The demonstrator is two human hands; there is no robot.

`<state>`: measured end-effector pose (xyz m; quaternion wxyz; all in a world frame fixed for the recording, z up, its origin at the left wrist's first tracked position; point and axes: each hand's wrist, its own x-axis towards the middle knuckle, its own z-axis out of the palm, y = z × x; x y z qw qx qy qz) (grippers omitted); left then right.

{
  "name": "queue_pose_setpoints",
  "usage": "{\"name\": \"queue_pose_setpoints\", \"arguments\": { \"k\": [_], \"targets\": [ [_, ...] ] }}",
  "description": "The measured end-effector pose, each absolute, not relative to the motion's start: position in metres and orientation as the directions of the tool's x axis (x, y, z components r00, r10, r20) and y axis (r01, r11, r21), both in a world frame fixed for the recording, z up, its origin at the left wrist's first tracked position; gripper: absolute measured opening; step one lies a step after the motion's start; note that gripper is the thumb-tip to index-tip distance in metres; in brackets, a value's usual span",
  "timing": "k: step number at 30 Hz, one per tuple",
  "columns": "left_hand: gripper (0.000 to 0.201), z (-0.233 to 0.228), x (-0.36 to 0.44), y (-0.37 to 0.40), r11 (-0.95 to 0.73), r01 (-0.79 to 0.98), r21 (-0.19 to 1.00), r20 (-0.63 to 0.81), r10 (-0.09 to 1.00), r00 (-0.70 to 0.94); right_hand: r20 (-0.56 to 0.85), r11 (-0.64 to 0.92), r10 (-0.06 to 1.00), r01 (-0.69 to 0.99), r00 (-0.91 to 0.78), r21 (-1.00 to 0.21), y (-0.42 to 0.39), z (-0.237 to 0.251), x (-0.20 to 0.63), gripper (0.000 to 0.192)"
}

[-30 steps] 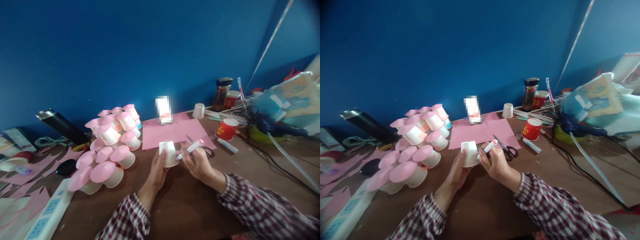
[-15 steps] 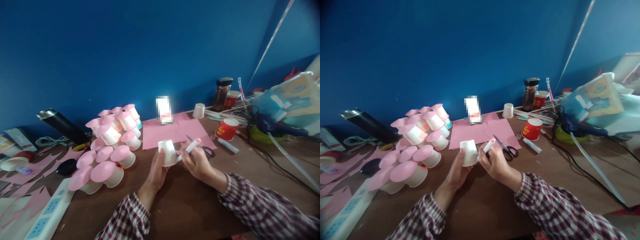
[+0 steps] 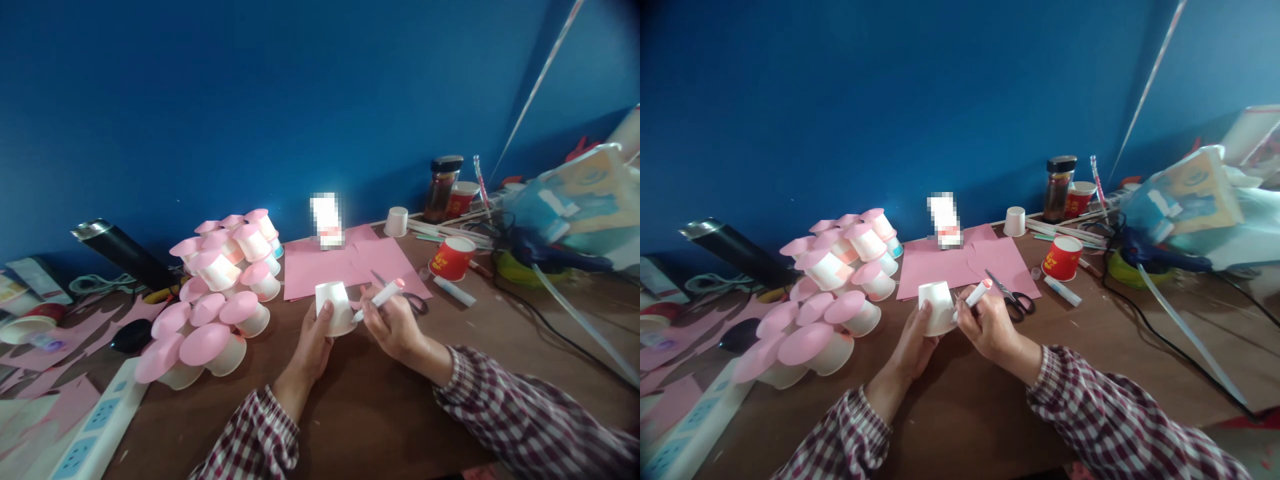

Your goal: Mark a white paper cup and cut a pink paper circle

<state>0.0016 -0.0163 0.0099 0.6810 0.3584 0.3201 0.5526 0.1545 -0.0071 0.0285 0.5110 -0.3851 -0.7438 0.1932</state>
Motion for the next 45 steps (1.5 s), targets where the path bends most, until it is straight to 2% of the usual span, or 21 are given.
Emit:
{"name": "queue_pose_setpoints", "arguments": {
  "k": [10,16,23,36,45],
  "targets": [
    [0.037,0.0109,0.0020,-0.0159,0.174,-0.534,0.828,-0.087,0.979,0.183,0.622,0.627,0.766,0.403,-0.164,-0.667,-0.0089,0.0288,0.1553,0.015],
    [0.037,0.0126,0.0017,-0.0167,0.155,-0.524,0.838,-0.058,0.979,0.198,0.624,0.621,0.766,0.423,-0.151,-0.660,-0.0090,0.0279,0.1563,0.012],
    [0.039,0.0096,-0.0001,-0.0160,0.155,-0.529,0.834,-0.045,0.976,0.215,0.576,0.608,0.791,0.368,-0.205,-0.704,-0.0066,0.0273,0.1550,0.014],
    [0.038,0.0100,0.0004,-0.0142,0.165,-0.572,0.804,-0.066,0.980,0.190,0.578,0.632,0.774,0.373,-0.259,-0.679,-0.0087,0.0279,0.1545,0.012],
    [0.039,0.0129,0.0005,-0.0154,0.132,-0.539,0.832,-0.042,0.983,0.177,0.576,0.638,0.769,0.380,-0.277,-0.670,-0.0082,0.0264,0.1540,0.012]
  ]
}}
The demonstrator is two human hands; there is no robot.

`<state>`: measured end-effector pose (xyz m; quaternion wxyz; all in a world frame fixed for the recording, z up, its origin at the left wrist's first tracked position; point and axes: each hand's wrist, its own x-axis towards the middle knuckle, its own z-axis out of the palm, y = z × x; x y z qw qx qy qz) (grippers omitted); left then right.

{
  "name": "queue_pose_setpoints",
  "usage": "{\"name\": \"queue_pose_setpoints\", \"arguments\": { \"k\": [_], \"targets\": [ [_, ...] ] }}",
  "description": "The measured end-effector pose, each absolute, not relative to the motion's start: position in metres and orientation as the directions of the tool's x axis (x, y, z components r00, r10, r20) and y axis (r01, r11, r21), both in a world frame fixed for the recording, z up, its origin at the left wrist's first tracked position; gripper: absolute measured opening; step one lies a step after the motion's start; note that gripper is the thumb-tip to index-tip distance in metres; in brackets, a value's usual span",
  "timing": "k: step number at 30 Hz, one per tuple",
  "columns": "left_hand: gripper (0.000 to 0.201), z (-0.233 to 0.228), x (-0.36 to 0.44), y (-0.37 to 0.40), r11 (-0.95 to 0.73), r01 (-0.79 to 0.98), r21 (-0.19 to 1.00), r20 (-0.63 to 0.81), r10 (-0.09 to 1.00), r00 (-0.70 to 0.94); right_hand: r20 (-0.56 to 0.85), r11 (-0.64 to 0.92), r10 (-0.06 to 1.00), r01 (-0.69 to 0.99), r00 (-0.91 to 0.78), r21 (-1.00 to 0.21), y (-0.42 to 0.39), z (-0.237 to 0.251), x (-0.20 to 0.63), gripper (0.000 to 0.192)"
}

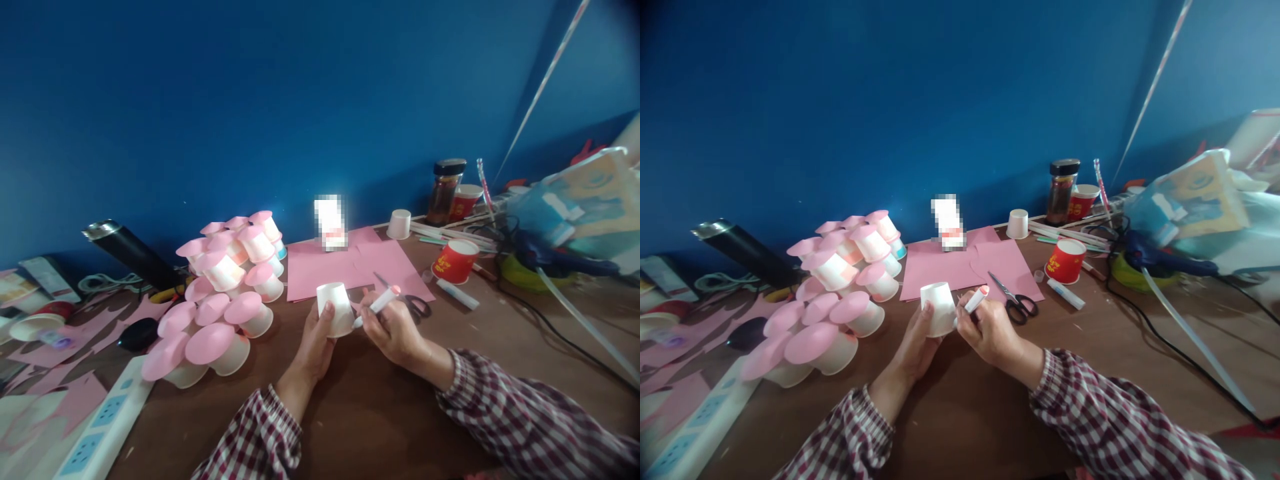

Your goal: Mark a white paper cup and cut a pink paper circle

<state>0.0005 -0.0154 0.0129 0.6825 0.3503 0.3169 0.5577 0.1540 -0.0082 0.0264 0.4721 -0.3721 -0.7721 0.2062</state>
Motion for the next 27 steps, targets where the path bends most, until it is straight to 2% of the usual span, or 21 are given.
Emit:
{"name": "queue_pose_setpoints", "arguments": {
  "k": [17,27],
  "targets": [
    [0.037,0.0102,0.0011,-0.0159,0.124,-0.527,0.841,-0.010,0.977,0.214,0.638,0.663,0.739,0.401,-0.217,-0.632,-0.0089,0.0307,0.1532,0.013],
    [0.039,0.0129,0.0016,-0.0165,0.138,-0.521,0.842,-0.039,0.980,0.195,0.632,0.650,0.748,0.418,-0.204,-0.635,-0.0118,0.0301,0.1541,0.015]
  ]
}}
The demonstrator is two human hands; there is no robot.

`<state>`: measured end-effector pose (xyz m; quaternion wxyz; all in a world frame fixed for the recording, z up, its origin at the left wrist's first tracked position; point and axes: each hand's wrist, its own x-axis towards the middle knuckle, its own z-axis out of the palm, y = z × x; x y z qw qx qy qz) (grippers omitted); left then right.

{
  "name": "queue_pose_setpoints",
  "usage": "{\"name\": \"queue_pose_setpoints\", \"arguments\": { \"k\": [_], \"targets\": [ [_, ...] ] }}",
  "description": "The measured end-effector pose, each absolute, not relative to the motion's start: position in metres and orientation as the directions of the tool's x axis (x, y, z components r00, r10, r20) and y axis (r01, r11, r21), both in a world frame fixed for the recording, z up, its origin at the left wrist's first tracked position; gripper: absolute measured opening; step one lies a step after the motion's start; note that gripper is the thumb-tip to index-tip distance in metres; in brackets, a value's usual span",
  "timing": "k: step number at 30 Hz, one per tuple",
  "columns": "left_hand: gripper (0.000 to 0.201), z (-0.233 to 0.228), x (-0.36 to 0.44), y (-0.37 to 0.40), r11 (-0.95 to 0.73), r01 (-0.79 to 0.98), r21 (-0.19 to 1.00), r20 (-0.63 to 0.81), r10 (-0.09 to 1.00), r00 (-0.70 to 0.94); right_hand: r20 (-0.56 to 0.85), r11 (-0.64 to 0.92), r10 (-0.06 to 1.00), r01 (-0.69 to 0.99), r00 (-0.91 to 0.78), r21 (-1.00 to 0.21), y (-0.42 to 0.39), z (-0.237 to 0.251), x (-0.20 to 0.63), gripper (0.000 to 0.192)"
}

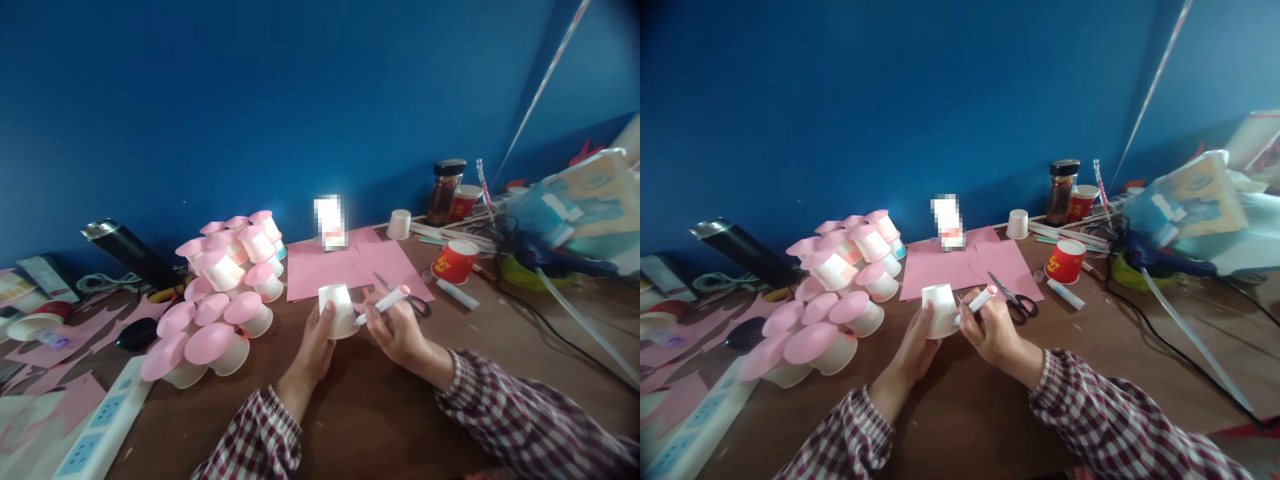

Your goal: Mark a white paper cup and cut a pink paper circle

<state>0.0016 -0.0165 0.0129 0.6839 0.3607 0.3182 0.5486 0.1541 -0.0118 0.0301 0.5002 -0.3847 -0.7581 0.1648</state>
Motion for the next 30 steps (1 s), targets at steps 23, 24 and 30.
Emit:
{"name": "queue_pose_setpoints", "arguments": {
  "k": [23,24,30],
  "targets": [
    [0.042,0.0088,0.0008,-0.0157,0.140,-0.524,0.840,-0.051,0.982,0.181,0.601,0.632,0.772,0.351,-0.206,-0.691,-0.0098,0.0309,0.1533,0.014],
    [0.043,0.0088,0.0008,-0.0159,0.143,-0.521,0.842,-0.050,0.981,0.190,0.605,0.631,0.771,0.359,-0.198,-0.688,-0.0100,0.0314,0.1534,0.014],
    [0.044,0.0084,0.0009,-0.0156,0.156,-0.525,0.837,-0.060,0.979,0.196,0.619,0.633,0.766,0.375,-0.174,-0.678,-0.0111,0.0320,0.1541,0.015]
  ]
}}
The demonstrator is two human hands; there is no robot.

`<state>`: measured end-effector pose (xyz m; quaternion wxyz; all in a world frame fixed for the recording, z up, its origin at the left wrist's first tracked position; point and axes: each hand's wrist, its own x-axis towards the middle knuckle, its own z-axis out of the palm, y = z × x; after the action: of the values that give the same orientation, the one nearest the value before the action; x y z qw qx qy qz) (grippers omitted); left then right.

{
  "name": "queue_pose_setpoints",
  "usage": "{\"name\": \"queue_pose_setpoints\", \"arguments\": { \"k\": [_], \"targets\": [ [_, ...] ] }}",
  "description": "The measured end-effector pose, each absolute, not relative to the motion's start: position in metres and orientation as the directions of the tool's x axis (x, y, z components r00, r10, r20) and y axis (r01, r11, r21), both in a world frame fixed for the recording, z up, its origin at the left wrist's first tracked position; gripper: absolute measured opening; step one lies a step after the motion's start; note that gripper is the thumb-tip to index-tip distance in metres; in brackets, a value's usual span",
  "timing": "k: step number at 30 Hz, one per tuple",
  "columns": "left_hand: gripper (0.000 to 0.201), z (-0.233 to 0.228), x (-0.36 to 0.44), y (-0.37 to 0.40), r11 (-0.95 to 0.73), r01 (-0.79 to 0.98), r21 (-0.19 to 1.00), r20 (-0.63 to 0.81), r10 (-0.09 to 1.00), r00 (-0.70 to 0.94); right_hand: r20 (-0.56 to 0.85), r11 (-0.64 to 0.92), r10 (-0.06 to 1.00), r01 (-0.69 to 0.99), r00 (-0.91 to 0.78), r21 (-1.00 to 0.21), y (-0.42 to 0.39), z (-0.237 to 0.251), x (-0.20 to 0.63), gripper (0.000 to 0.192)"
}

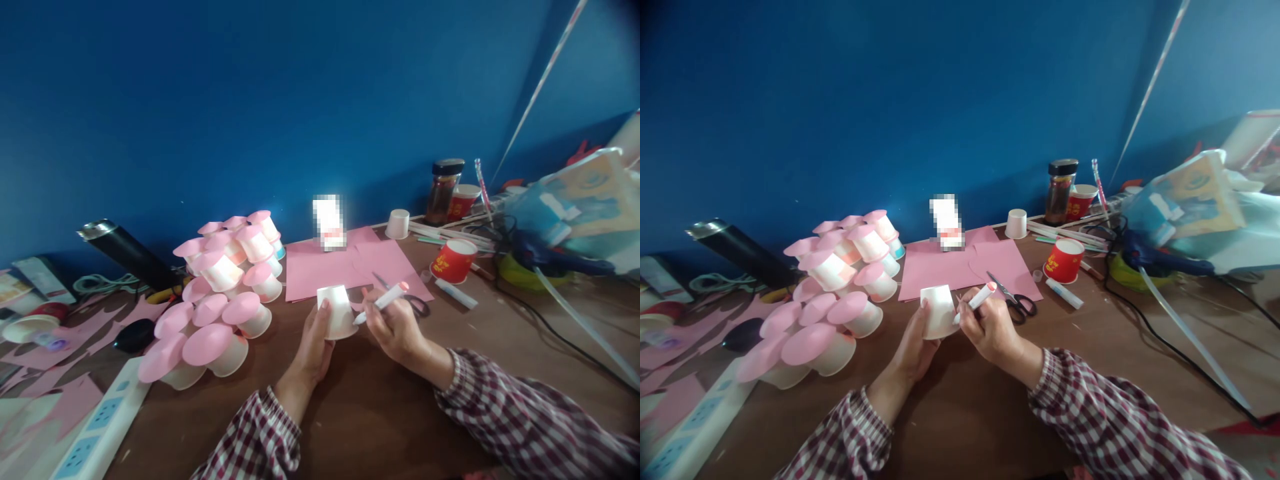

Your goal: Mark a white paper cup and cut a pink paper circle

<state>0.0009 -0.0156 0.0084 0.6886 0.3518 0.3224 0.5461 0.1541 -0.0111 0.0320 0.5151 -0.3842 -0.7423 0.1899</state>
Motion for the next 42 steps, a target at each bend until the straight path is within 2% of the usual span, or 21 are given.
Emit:
{"name": "queue_pose_setpoints", "arguments": {
  "k": [11,18,29,42],
  "targets": [
    [0.041,0.0053,-0.0013,-0.0144,0.182,-0.573,0.799,-0.096,0.980,0.177,0.567,0.611,0.791,0.339,-0.229,-0.716,-0.0071,0.0299,0.1535,0.015],
    [0.039,0.0087,-0.0013,-0.0142,0.199,-0.589,0.784,-0.096,0.975,0.201,0.581,0.640,0.769,0.340,-0.268,-0.689,-0.0084,0.0296,0.1530,0.013],
    [0.040,0.0060,-0.0002,-0.0146,0.208,-0.585,0.784,-0.108,0.973,0.201,0.611,0.636,0.767,0.350,-0.196,-0.687,-0.0083,0.0318,0.1534,0.012],
    [0.038,0.0080,0.0004,-0.0152,0.213,-0.610,0.763,-0.122,0.974,0.188,0.586,0.616,0.786,0.338,-0.198,-0.711,-0.0076,0.0300,0.1538,0.012]
  ]
}}
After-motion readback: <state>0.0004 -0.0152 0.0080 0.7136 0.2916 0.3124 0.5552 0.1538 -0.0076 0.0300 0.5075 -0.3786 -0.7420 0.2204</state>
